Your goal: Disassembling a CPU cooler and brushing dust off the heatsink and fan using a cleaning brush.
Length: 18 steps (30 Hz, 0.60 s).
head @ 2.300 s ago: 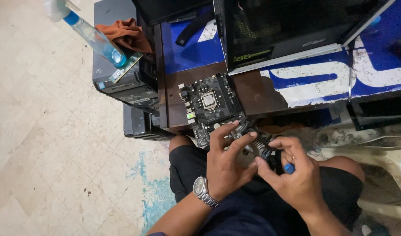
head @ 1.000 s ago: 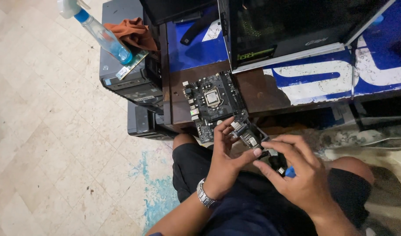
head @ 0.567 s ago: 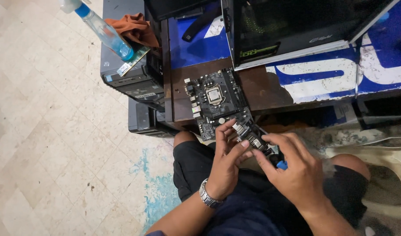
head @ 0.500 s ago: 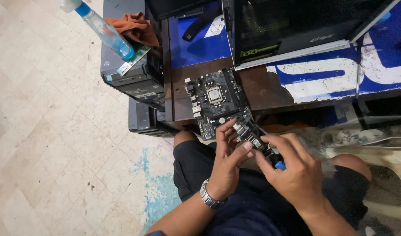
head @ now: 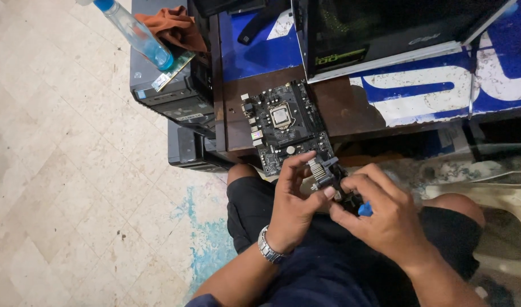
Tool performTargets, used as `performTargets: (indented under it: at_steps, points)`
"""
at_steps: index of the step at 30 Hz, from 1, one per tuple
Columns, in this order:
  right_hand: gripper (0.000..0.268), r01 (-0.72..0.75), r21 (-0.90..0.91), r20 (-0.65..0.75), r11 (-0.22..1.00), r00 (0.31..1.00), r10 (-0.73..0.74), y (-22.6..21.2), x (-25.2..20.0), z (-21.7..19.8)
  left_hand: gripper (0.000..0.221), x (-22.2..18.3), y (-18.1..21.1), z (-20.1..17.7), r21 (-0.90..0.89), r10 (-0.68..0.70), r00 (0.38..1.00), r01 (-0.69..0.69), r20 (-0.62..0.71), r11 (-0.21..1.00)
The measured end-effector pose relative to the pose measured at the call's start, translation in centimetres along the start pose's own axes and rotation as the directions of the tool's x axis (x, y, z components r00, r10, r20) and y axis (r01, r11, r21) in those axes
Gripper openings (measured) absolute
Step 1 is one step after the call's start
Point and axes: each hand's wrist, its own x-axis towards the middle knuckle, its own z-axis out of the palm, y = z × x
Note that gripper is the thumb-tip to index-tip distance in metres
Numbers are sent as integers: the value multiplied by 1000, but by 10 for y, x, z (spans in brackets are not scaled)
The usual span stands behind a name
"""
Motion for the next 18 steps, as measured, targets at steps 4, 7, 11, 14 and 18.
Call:
performTargets:
  at_steps: [4, 7, 11, 14, 18]
  points:
    - [24, -9, 36, 14, 999, 1000, 9, 4, 3, -4, 58, 2, -1, -3, -105, -19, 999, 24, 50, 994]
    - [24, -88, 179, 129, 980, 989, 66, 8, 2, -5, 57, 2, -6, -7, 34, -17, 997, 14, 70, 999]
    - [25, -178, 265, 189, 948, 973, 130, 17, 1, -6, 56, 4, -8, -9, -114, -48, 988, 65, 147, 991]
    - [25, -247, 309, 184, 919, 963, 197, 27, -3, -9, 58, 6, -7, -15, -122, -49, 971, 79, 234, 989]
    - [26, -271, 305, 119, 913, 962, 246, 41, -11, -10, 66, 9, -16, -25, -210, -82, 926, 169, 368, 963]
